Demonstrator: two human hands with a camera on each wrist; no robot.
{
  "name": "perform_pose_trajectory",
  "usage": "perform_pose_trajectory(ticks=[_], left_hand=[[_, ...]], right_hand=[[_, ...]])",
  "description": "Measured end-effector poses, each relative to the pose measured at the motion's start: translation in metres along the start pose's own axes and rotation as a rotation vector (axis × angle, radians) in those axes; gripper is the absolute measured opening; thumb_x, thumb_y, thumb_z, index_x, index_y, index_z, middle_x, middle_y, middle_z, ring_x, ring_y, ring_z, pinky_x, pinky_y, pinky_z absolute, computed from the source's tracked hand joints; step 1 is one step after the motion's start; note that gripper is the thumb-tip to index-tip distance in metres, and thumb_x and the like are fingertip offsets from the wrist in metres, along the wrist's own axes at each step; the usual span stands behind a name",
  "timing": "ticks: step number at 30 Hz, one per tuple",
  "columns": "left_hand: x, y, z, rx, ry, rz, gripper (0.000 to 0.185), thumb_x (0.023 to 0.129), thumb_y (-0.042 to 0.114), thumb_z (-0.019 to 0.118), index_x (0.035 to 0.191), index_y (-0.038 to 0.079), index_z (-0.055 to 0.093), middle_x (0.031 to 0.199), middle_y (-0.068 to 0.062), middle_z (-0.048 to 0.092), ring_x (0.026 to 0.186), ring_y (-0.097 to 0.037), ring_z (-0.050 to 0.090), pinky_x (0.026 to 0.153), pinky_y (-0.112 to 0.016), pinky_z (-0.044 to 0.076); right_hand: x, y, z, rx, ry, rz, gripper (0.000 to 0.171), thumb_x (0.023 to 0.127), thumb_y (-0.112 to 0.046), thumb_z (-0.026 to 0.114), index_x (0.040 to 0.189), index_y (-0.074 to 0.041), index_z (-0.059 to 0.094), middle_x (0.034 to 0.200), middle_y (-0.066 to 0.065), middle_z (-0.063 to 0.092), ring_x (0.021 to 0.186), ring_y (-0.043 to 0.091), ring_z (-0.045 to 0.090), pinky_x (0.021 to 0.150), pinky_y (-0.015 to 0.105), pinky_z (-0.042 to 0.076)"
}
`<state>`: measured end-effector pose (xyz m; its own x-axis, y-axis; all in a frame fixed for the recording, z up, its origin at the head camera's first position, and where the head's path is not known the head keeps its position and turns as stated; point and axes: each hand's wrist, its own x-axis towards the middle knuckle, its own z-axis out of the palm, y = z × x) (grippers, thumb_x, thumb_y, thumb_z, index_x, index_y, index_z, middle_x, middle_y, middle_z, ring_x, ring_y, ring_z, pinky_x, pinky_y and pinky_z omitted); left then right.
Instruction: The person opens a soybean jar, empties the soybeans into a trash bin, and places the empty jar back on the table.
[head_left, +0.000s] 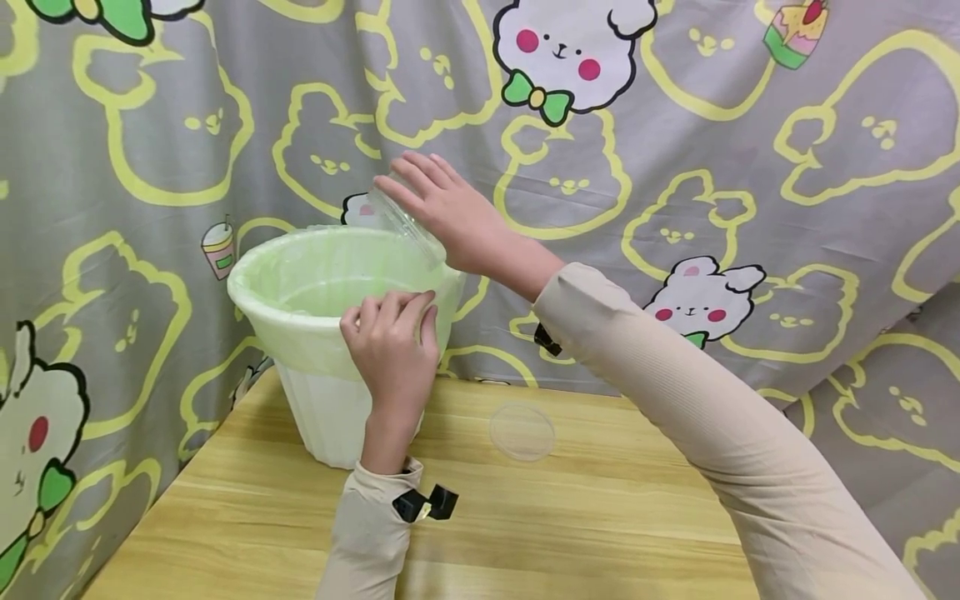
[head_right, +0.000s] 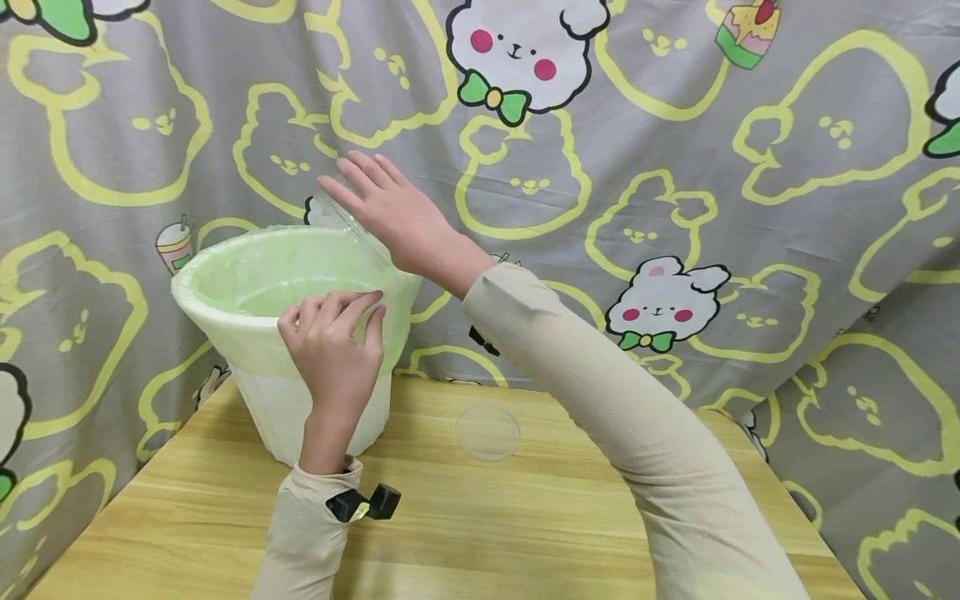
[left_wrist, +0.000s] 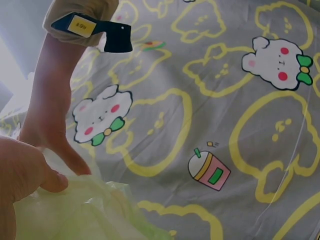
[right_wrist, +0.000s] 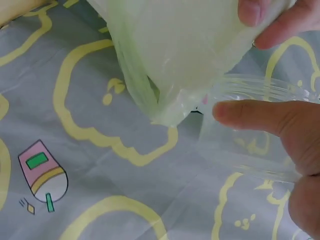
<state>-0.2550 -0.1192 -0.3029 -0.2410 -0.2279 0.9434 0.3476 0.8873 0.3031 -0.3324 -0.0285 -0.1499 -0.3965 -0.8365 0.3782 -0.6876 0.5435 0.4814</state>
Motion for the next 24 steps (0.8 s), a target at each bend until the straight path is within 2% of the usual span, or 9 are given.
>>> perform_pose_trajectory(ticks=[2,6,10,16,20,24], left_hand=[[0.0,0.0,0.0,0.002,0.0,0.002,0.01,0.09,0.013,0.077,0.098,0.011,0.082,0.094,-0.007,0.077,0.087,-0.031,0.06,0.093,-0.051,0.037],[0.0,0.0,0.0,0.009,0.002,0.003,0.01,0.09,0.014,0.077,0.099,0.011,0.082,0.094,-0.007,0.077,0.087,-0.031,0.06,0.093,-0.051,0.037],[-0.001,0.0,0.001,0.008,-0.002,0.006,0.01,0.09,0.014,0.077,0.099,0.011,0.082,0.093,-0.007,0.077,0.087,-0.031,0.06,0.093,-0.051,0.037],[-0.002,0.0,0.001,0.012,0.0,0.006,0.01,0.09,0.014,0.077,0.099,0.012,0.082,0.094,-0.006,0.077,0.087,-0.03,0.06,0.093,-0.051,0.037],[-0.001,0.0,0.002,0.008,-0.002,0.004,0.01,0.09,0.014,0.077,0.099,0.012,0.082,0.094,-0.006,0.077,0.087,-0.03,0.06,0.093,-0.05,0.037],[0.0,0.0,0.002,0.006,0.001,0.002,0.01,0.09,0.014,0.077,0.099,0.012,0.082,0.094,-0.006,0.077,0.087,-0.03,0.06,0.093,-0.05,0.037]], right_hand=[[-0.001,0.001,0.0,-0.003,0.018,-0.009,0.093,0.078,0.021,0.052,0.161,-0.013,0.029,0.167,0.014,0.028,0.158,0.031,0.017,0.13,0.042,0.007],[-0.002,0.001,-0.001,0.023,0.001,-0.058,0.093,0.077,0.021,0.052,0.16,-0.013,0.03,0.166,0.013,0.03,0.158,0.031,0.018,0.13,0.043,0.009],[-0.004,0.0,-0.001,0.008,0.009,-0.046,0.092,0.078,0.021,0.049,0.161,-0.014,0.03,0.167,0.013,0.029,0.159,0.03,0.017,0.13,0.042,0.01],[-0.007,0.001,0.0,0.038,0.014,-0.068,0.094,0.075,0.016,0.06,0.159,-0.015,0.033,0.165,0.012,0.033,0.158,0.03,0.02,0.129,0.042,0.011],[-0.012,0.004,0.002,0.032,0.028,-0.027,0.093,0.077,0.013,0.062,0.161,-0.014,0.03,0.166,0.012,0.03,0.158,0.029,0.018,0.13,0.042,0.009],[-0.023,0.012,0.006,0.071,0.081,0.018,0.098,0.076,-0.006,0.08,0.16,-0.013,0.031,0.166,0.013,0.031,0.158,0.029,0.02,0.13,0.042,0.009]])
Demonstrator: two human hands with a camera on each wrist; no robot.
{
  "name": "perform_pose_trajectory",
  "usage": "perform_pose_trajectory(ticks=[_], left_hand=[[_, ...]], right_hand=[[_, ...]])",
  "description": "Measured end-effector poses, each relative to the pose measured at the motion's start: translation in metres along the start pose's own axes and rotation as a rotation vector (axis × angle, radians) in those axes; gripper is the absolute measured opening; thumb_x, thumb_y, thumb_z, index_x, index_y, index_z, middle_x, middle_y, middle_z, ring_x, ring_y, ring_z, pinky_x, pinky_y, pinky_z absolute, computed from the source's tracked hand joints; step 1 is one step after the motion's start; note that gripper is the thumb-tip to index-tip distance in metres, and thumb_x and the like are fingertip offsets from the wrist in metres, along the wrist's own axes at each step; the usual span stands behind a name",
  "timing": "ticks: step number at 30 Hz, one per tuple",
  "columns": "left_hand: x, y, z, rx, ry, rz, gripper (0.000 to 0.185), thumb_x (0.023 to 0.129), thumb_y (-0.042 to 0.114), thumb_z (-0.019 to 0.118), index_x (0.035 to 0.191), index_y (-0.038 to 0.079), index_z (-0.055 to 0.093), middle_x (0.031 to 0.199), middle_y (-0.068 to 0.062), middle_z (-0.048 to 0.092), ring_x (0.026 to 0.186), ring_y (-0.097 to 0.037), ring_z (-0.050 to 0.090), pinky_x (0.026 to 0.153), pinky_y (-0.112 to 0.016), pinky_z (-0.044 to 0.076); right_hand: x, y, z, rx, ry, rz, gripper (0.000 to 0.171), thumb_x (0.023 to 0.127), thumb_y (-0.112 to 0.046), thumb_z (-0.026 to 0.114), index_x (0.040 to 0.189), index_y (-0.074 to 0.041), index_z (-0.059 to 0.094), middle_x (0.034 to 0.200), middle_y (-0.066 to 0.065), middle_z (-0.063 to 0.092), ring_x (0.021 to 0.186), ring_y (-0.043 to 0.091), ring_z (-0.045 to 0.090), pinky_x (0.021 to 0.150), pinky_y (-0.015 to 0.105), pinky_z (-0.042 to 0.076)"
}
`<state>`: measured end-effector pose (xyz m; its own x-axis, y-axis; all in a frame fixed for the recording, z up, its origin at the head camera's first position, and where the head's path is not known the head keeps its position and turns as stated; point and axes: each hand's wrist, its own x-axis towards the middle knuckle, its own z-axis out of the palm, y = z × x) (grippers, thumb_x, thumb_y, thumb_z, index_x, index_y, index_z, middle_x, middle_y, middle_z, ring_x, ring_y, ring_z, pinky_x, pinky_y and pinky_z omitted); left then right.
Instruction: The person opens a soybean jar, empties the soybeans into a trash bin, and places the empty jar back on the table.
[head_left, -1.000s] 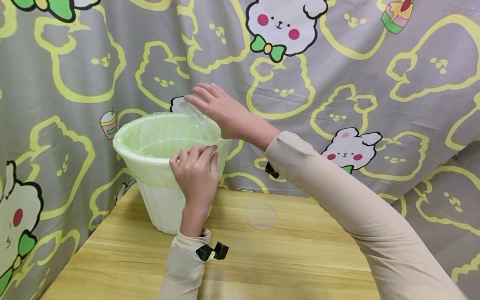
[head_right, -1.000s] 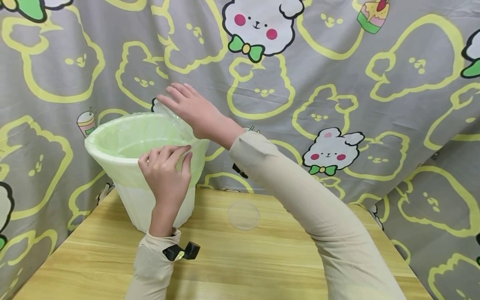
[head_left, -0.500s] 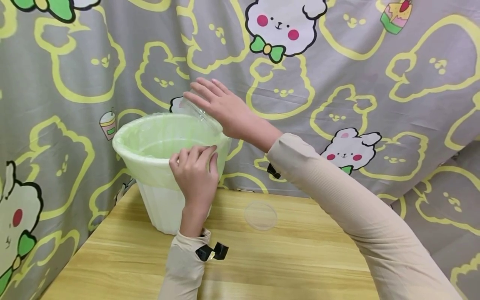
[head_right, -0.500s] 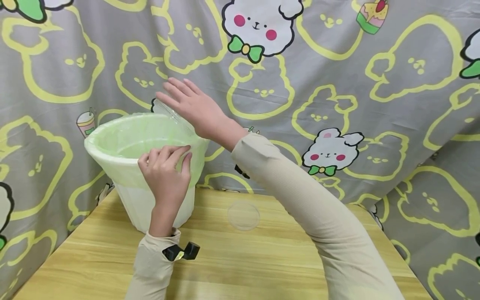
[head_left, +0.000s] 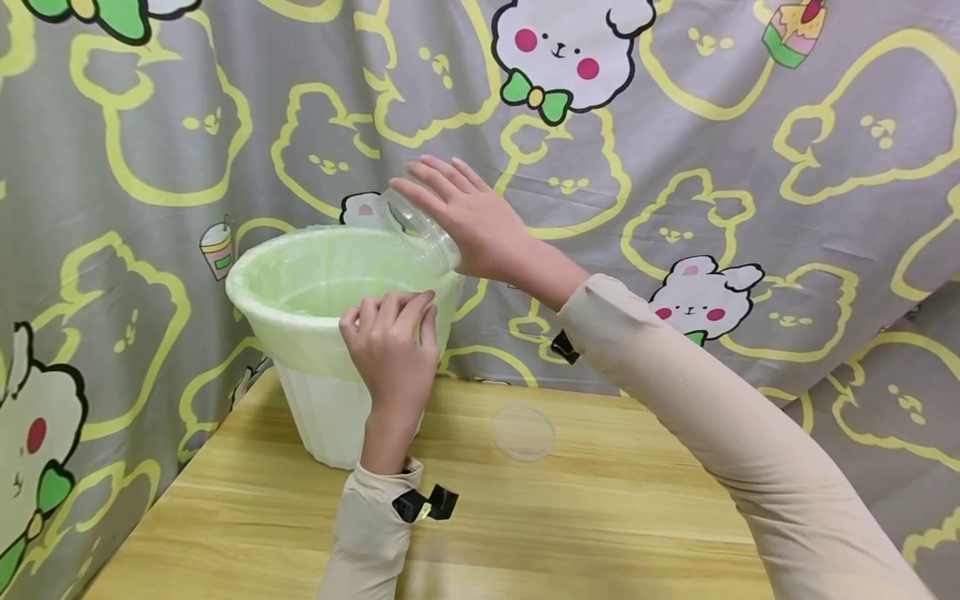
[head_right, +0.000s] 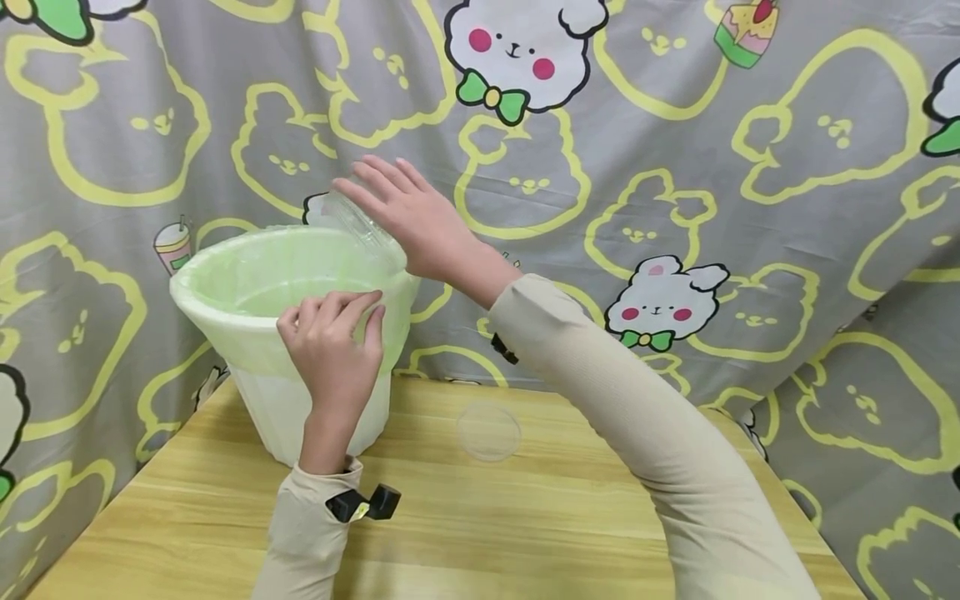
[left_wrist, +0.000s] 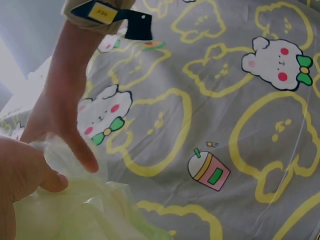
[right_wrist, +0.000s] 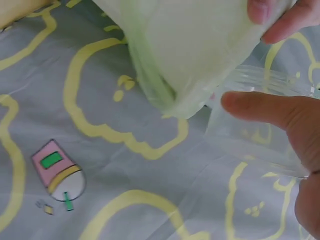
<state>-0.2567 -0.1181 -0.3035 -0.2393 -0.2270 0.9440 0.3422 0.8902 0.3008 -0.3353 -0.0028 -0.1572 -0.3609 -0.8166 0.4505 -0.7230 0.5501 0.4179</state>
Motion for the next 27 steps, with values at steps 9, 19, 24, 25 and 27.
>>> perform_pose_trajectory(ticks=[9,19,24,25,27], left_hand=[[-0.001,0.006,0.004,-0.01,-0.007,-0.006,0.011,0.09,0.014,0.077,0.099,0.012,0.082,0.094,-0.005,0.077,0.086,-0.03,0.06,0.093,-0.05,0.037],[-0.001,0.004,0.005,-0.017,0.008,-0.013,0.011,0.09,0.013,0.077,0.099,0.012,0.082,0.093,-0.007,0.077,0.087,-0.032,0.061,0.094,-0.051,0.037],[-0.001,0.002,0.005,-0.017,0.017,-0.01,0.011,0.09,0.014,0.076,0.099,0.012,0.082,0.093,-0.008,0.077,0.086,-0.033,0.06,0.094,-0.052,0.037],[-0.002,0.001,0.005,-0.017,0.019,-0.011,0.011,0.09,0.013,0.076,0.099,0.012,0.082,0.093,-0.008,0.077,0.086,-0.033,0.06,0.094,-0.052,0.037],[-0.002,0.0,0.005,-0.022,0.022,-0.014,0.011,0.09,0.013,0.076,0.099,0.011,0.082,0.092,-0.009,0.077,0.086,-0.034,0.059,0.094,-0.053,0.036]], right_hand=[[-0.058,0.038,0.013,0.262,0.229,0.226,0.126,0.052,-0.03,0.102,0.157,-0.013,0.035,0.161,0.011,0.038,0.15,0.029,0.034,0.123,0.045,0.031],[-0.132,0.065,0.037,0.541,0.263,0.53,0.133,0.049,-0.027,0.104,0.159,-0.015,0.03,0.161,0.009,0.038,0.145,0.031,0.038,0.115,0.058,0.038],[-0.172,0.07,0.057,0.594,0.249,0.643,0.132,0.05,-0.024,0.104,0.159,-0.016,0.029,0.155,0.014,0.043,0.136,0.035,0.046,0.108,0.062,0.043],[-0.179,0.071,0.062,0.601,0.245,0.669,0.132,0.05,-0.025,0.104,0.159,-0.016,0.029,0.155,0.013,0.043,0.136,0.035,0.046,0.108,0.062,0.043],[-0.194,0.071,0.072,0.608,0.227,0.719,0.132,0.052,-0.027,0.103,0.159,-0.016,0.029,0.156,0.013,0.042,0.138,0.035,0.045,0.108,0.063,0.042]])
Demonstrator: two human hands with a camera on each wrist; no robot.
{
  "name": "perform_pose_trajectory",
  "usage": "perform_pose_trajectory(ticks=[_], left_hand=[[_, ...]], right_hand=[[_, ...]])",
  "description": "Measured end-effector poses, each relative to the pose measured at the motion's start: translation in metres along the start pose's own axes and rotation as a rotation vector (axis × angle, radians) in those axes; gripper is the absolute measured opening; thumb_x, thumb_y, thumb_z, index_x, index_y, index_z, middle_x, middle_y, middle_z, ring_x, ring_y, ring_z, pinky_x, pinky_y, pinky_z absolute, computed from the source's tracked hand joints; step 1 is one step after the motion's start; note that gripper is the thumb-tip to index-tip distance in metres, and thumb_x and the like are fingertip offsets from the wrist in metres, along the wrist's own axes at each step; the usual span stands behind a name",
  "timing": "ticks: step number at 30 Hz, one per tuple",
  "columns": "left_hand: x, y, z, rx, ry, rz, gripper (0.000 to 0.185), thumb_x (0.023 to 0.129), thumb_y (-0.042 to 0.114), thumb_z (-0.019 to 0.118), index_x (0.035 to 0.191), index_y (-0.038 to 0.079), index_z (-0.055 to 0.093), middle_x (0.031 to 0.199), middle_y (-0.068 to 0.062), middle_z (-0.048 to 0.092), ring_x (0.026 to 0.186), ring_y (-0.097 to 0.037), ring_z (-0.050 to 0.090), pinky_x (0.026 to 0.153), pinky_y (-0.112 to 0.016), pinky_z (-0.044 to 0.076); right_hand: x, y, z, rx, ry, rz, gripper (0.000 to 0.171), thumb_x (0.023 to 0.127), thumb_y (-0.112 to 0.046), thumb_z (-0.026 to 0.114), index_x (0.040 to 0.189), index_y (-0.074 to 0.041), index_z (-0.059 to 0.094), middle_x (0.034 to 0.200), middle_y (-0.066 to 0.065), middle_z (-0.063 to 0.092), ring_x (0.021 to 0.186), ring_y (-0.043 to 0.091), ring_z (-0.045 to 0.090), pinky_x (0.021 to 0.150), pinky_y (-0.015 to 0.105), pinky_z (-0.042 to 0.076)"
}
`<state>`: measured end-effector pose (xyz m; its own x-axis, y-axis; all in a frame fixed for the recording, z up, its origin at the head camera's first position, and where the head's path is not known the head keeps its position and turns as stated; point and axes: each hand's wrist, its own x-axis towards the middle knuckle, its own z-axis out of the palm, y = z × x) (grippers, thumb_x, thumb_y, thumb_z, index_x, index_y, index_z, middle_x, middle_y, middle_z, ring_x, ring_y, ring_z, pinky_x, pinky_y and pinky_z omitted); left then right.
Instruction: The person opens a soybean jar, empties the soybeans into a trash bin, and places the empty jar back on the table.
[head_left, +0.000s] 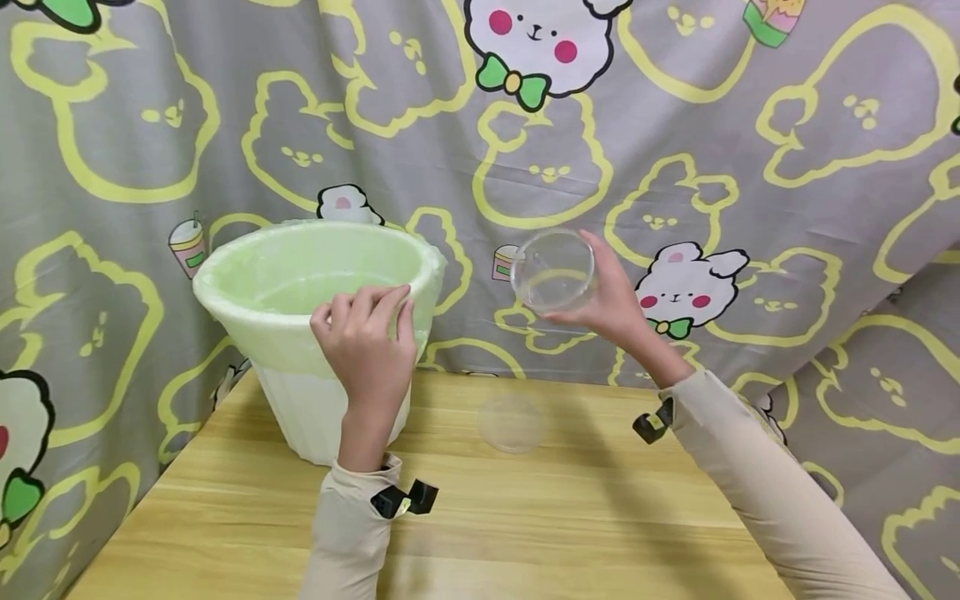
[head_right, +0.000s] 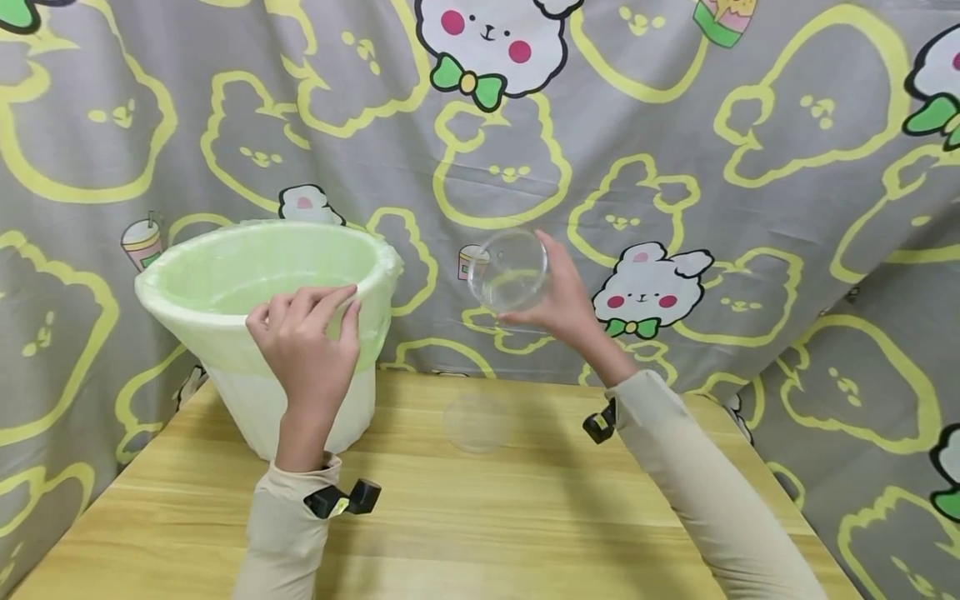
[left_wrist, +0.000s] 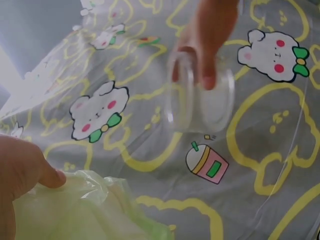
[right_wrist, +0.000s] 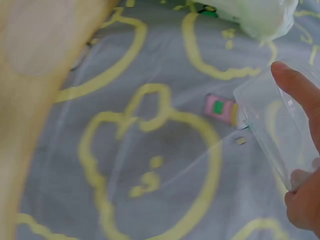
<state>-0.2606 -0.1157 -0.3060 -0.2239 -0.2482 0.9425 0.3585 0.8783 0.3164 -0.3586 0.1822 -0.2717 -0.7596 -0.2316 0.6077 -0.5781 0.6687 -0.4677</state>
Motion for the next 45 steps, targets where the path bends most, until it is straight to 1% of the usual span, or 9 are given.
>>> perform_pose_trajectory(ticks=[5,11,15,22,25,29,36,42,45], left_hand=[[0.0,-0.001,0.0,-0.012,0.001,-0.007,0.011,0.091,0.014,0.076,0.099,0.011,0.082,0.093,-0.009,0.076,0.088,-0.034,0.059,0.095,-0.054,0.034],[-0.002,-0.001,0.002,-0.016,0.009,-0.004,0.011,0.09,0.013,0.075,0.099,0.011,0.082,0.092,-0.01,0.076,0.087,-0.035,0.059,0.095,-0.054,0.034],[-0.002,0.0,0.004,-0.025,0.017,0.0,0.011,0.091,0.013,0.075,0.099,0.01,0.082,0.092,-0.011,0.076,0.086,-0.035,0.058,0.094,-0.054,0.033],[-0.002,0.0,0.004,-0.034,0.015,0.003,0.011,0.091,0.013,0.075,0.099,0.01,0.082,0.091,-0.011,0.076,0.086,-0.035,0.058,0.094,-0.055,0.033],[-0.002,0.0,0.004,-0.032,0.018,0.003,0.011,0.091,0.013,0.075,0.099,0.01,0.082,0.091,-0.012,0.076,0.086,-0.035,0.058,0.094,-0.055,0.033],[-0.002,0.0,0.003,-0.03,0.018,0.002,0.011,0.091,0.012,0.075,0.099,0.01,0.082,0.091,-0.012,0.076,0.086,-0.036,0.058,0.095,-0.055,0.033],[-0.003,-0.003,0.002,-0.03,0.022,-0.009,0.011,0.091,0.012,0.075,0.099,0.009,0.082,0.09,-0.013,0.075,0.086,-0.036,0.058,0.096,-0.055,0.032],[-0.004,-0.002,0.003,-0.043,0.021,-0.012,0.011,0.092,0.012,0.074,0.099,0.009,0.082,0.09,-0.013,0.075,0.086,-0.036,0.057,0.096,-0.055,0.032],[-0.004,-0.002,0.004,-0.051,0.019,-0.011,0.011,0.092,0.012,0.074,0.099,0.01,0.082,0.09,-0.013,0.075,0.086,-0.036,0.057,0.096,-0.055,0.031]], right_hand=[[-0.026,0.033,0.009,0.043,-0.008,0.115,0.131,0.055,-0.027,0.102,0.16,-0.013,0.027,0.157,0.018,0.04,0.14,0.041,0.043,0.11,0.065,0.039],[-0.059,0.065,0.022,0.159,-0.046,0.211,0.126,0.056,-0.026,0.102,0.158,-0.012,0.029,0.15,0.021,0.045,0.132,0.043,0.048,0.107,0.06,0.041],[-0.079,0.083,0.029,0.18,-0.084,0.287,0.125,0.059,-0.031,0.101,0.159,-0.012,0.027,0.153,0.022,0.042,0.135,0.044,0.046,0.108,0.058,0.041],[-0.105,0.104,0.04,0.189,-0.122,0.413,0.127,0.06,-0.038,0.099,0.16,-0.01,0.025,0.158,0.023,0.038,0.139,0.042,0.043,0.112,0.059,0.038],[-0.113,0.109,0.044,0.223,-0.126,0.434,0.124,0.06,-0.036,0.1,0.158,-0.012,0.028,0.157,0.023,0.039,0.141,0.041,0.041,0.116,0.058,0.036],[-0.122,0.113,0.048,0.249,-0.134,0.447,0.12,0.062,-0.03,0.099,0.158,-0.01,0.029,0.155,0.025,0.039,0.142,0.042,0.04,0.117,0.058,0.035],[-0.134,0.121,0.057,0.237,-0.173,0.482,0.119,0.063,-0.031,0.098,0.157,-0.008,0.029,0.152,0.028,0.04,0.141,0.045,0.041,0.116,0.059,0.036],[-0.143,0.126,0.061,0.267,-0.199,0.505,0.117,0.065,-0.029,0.098,0.157,-0.006,0.029,0.157,0.032,0.035,0.146,0.048,0.035,0.117,0.06,0.033],[-0.147,0.127,0.063,0.279,-0.199,0.515,0.115,0.066,-0.027,0.097,0.156,-0.007,0.03,0.155,0.033,0.037,0.144,0.05,0.037,0.116,0.061,0.035]])
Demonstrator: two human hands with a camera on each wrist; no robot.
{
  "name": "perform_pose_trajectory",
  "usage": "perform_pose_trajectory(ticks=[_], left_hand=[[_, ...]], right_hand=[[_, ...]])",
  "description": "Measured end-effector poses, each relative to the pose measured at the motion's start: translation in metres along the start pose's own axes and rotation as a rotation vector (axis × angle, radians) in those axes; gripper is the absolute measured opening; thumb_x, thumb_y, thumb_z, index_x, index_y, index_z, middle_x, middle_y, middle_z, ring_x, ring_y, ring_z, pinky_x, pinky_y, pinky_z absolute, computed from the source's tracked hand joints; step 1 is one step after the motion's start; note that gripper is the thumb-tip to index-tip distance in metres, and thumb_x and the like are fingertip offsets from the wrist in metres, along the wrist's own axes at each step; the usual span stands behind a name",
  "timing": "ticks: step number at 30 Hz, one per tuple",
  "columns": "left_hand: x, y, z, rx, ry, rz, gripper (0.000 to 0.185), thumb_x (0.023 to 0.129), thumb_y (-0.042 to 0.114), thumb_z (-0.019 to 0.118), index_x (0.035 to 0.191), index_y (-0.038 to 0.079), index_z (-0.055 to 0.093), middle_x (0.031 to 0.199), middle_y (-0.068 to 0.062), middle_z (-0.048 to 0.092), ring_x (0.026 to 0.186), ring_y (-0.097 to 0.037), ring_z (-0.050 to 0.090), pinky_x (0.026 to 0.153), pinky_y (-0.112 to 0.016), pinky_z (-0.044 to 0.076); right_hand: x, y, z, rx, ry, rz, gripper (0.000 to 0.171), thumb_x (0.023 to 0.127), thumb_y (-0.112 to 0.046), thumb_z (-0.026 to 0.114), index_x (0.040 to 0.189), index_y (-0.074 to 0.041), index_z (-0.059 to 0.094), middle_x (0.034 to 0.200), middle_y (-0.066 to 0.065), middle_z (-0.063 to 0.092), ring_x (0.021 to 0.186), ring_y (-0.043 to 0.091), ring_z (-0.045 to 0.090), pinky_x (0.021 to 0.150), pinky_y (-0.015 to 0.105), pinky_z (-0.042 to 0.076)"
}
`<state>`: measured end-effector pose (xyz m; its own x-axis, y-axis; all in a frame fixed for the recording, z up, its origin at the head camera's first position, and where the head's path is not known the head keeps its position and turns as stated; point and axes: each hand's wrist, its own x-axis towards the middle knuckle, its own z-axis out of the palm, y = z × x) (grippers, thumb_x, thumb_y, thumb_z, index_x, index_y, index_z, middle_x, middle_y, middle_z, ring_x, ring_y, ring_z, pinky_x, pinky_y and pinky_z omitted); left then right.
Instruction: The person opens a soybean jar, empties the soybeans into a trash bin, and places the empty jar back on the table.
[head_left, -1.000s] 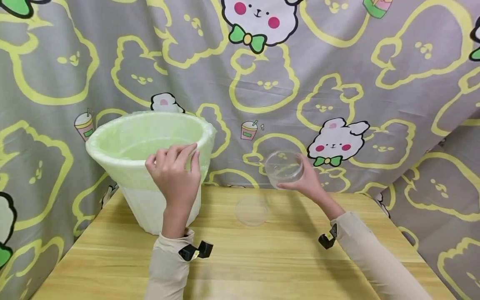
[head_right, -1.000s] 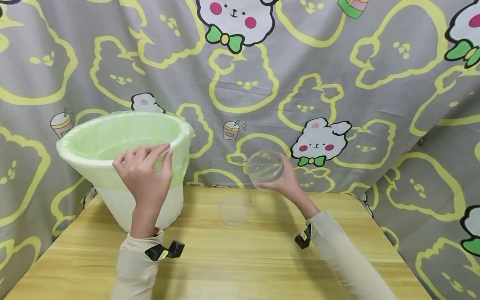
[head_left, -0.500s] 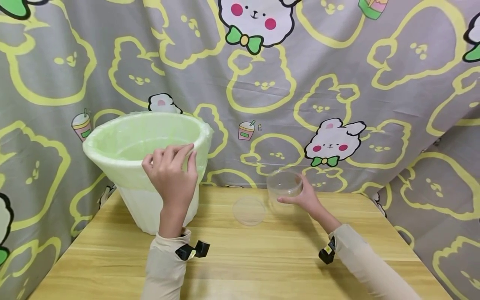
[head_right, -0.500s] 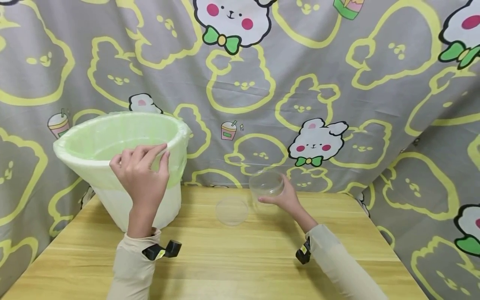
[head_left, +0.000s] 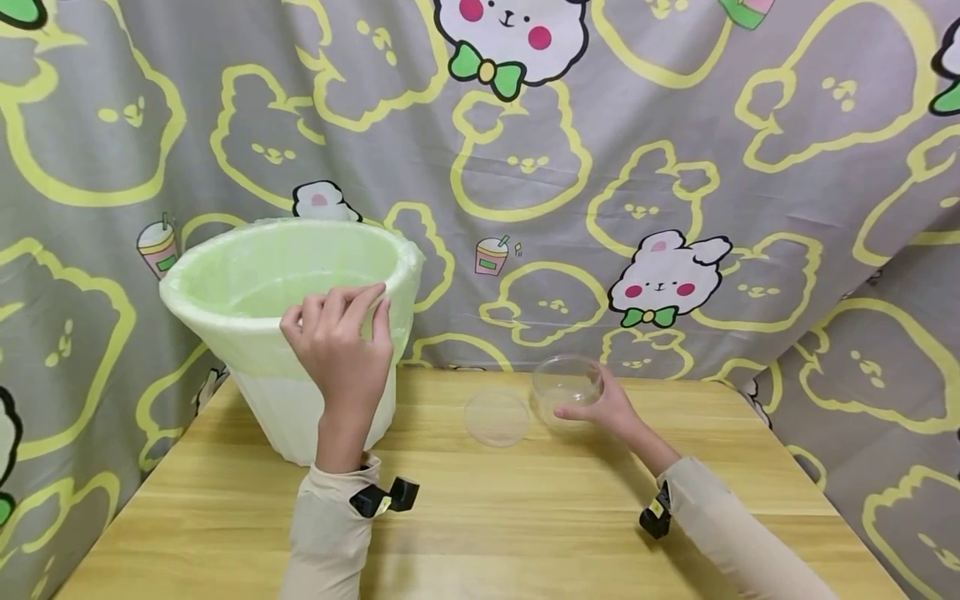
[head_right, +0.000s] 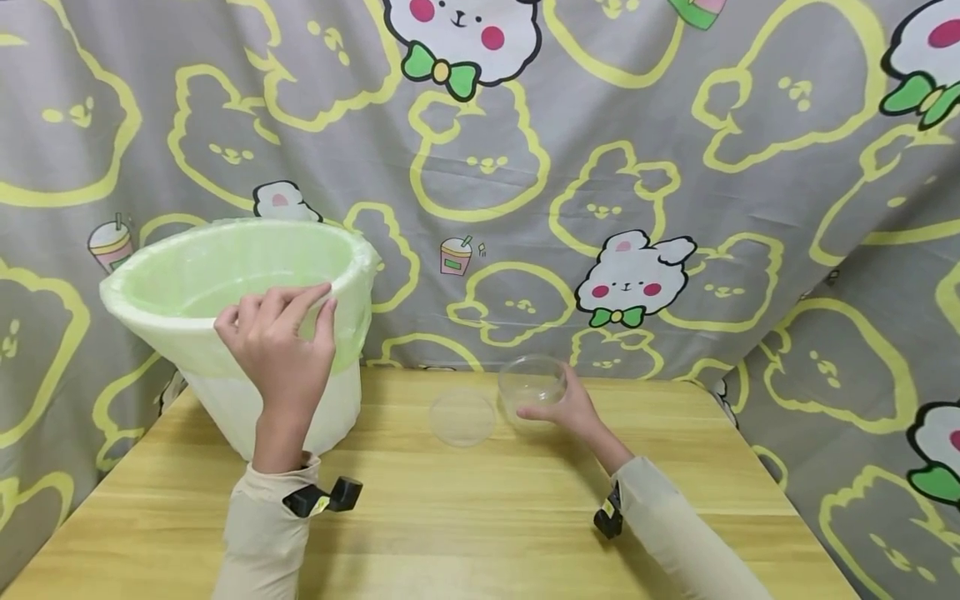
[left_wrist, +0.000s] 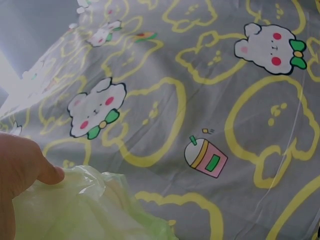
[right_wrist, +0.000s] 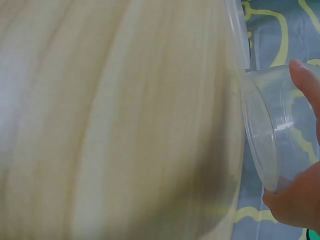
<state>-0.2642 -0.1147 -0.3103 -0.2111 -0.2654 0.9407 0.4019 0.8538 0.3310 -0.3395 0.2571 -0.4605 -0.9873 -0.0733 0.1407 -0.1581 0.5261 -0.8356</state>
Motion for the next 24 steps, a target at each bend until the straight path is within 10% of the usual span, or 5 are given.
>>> perform_pose_trajectory(ticks=[24], left_hand=[[0.002,0.0,0.002,0.008,-0.01,-0.004,0.011,0.093,0.013,0.073,0.1,0.01,0.082,0.091,-0.012,0.075,0.087,-0.036,0.057,0.096,-0.055,0.031]], right_hand=[[-0.01,0.014,0.006,0.105,-0.125,0.015,0.118,0.073,-0.015,0.093,0.161,-0.006,0.015,0.161,0.037,0.021,0.151,0.051,0.025,0.123,0.058,0.022]])
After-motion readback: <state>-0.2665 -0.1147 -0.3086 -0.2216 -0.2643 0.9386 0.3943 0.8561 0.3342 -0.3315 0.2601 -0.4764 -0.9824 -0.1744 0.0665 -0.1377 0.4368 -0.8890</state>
